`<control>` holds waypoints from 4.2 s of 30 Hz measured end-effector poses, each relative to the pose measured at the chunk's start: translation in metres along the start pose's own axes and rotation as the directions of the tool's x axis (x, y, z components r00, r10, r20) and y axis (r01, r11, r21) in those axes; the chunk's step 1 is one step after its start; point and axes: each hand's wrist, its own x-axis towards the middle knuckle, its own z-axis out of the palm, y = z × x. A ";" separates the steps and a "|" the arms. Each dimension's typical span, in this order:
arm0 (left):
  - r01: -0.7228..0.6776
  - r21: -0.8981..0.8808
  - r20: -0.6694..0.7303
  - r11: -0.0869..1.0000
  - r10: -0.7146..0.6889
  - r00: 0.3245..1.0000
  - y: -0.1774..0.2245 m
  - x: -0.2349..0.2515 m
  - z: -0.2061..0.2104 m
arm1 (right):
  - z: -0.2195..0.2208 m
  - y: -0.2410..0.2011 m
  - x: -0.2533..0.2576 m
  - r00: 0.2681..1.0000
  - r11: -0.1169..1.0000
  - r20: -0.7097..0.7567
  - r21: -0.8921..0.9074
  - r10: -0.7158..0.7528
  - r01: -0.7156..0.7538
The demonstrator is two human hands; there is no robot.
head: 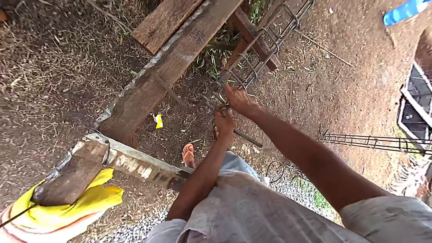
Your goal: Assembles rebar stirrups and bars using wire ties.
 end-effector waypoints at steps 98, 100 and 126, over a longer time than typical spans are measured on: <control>-0.172 -0.084 0.111 0.982 0.181 0.977 0.014 0.005 -0.039 | 0.079 0.012 -0.103 0.562 0.028 -0.788 0.574 -0.251 0.818; -0.177 -0.125 0.127 0.976 0.193 0.973 0.015 0.001 -0.041 | 0.059 0.005 -0.105 0.611 0.092 -0.742 0.613 -0.276 0.785; -0.220 -0.210 0.112 0.953 0.247 0.963 -0.013 -0.012 -0.050 | 0.014 -0.008 -0.104 0.801 0.269 -0.526 0.759 -0.285 0.593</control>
